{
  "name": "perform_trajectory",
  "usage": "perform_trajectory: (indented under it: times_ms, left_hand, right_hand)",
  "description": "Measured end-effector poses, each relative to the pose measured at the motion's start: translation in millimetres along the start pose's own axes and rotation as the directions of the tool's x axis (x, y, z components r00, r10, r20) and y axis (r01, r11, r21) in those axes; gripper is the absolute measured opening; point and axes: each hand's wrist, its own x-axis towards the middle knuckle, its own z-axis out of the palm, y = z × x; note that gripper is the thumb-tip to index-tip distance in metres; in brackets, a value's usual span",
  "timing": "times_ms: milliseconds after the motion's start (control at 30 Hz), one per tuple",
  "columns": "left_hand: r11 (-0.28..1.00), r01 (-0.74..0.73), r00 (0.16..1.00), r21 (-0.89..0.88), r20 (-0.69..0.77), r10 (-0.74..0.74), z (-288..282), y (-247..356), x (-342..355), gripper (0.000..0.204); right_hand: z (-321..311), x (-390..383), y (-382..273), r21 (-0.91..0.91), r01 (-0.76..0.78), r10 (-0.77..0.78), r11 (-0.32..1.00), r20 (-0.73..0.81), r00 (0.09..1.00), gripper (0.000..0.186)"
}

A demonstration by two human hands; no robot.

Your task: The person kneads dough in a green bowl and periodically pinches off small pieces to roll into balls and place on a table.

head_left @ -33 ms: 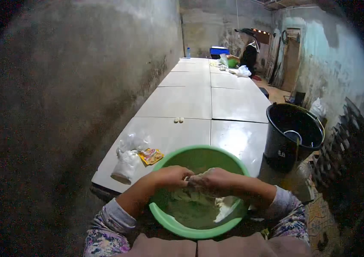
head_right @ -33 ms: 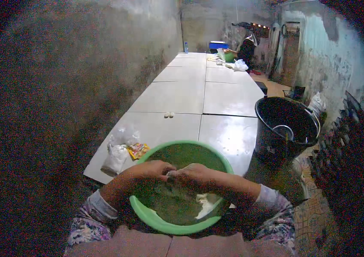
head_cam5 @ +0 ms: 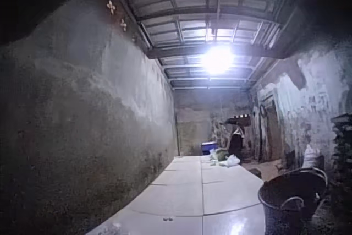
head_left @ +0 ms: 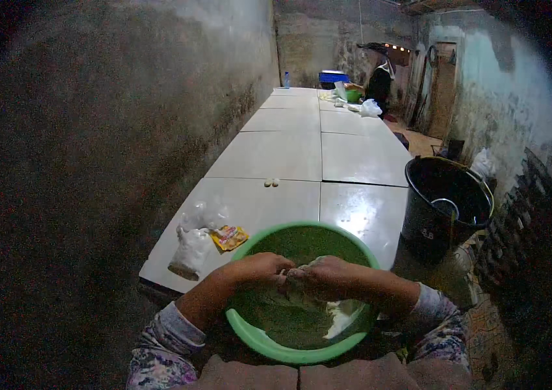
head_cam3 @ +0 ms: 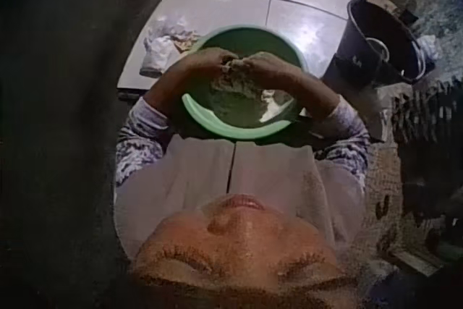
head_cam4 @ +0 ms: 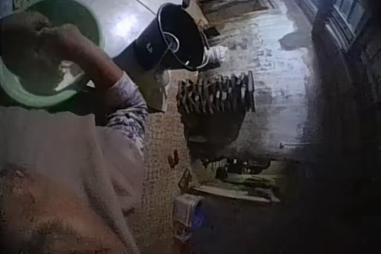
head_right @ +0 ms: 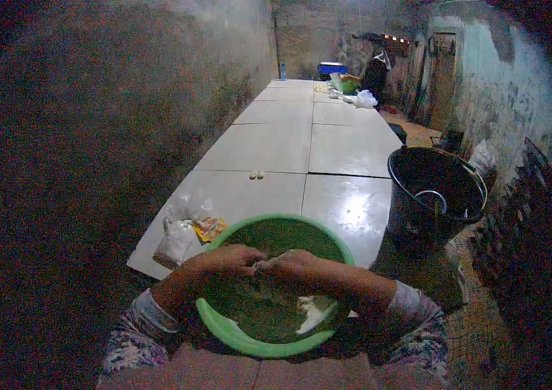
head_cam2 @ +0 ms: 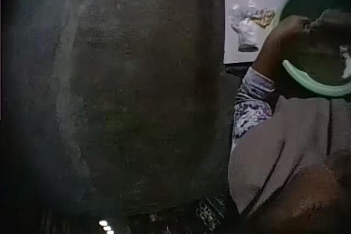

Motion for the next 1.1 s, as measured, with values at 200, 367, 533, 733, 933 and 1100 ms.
perform_trajectory:
  times_ms: [200, 367, 533, 733, 933, 1100]
  left_hand:
    - [0.993, 0.091, 0.995, -0.069, 0.037, -0.089, 6, -3, 5, 0.036]
    - [0.990, 0.089, 0.994, -0.106, 0.077, -0.081, 5, -3, 5, 0.034]
    - [0.969, 0.108, 0.986, -0.222, 0.148, -0.076, 4, 6, 3, 0.033]
    - [0.954, 0.172, 0.978, -0.246, 0.160, -0.135, 2, 12, 2, 0.032]
    - [0.959, 0.175, 0.970, -0.223, 0.205, -0.129, 4, 9, -2, 0.037]
    - [0.982, 0.135, 0.968, -0.134, 0.231, -0.102, -11, 49, -9, 0.041]
  right_hand:
    - [4, -1, 7, -0.179, 0.054, -0.030, 0.982, 0.138, 0.990, 0.022]
    - [-9, -7, 1, -0.218, 0.328, -0.305, 0.919, 0.132, 0.943, 0.021]
    - [-12, -5, 5, 0.282, 0.343, -0.394, 0.896, 0.152, 0.906, 0.019]
    - [-34, -18, -2, 0.539, 0.278, -0.374, 0.795, 0.075, 0.924, 0.020]
    - [-34, -15, 10, 0.684, 0.391, -0.489, 0.616, -0.057, 0.870, 0.030]
    - [-32, -25, 14, 0.805, 0.289, -0.379, 0.519, -0.086, 0.921, 0.032]
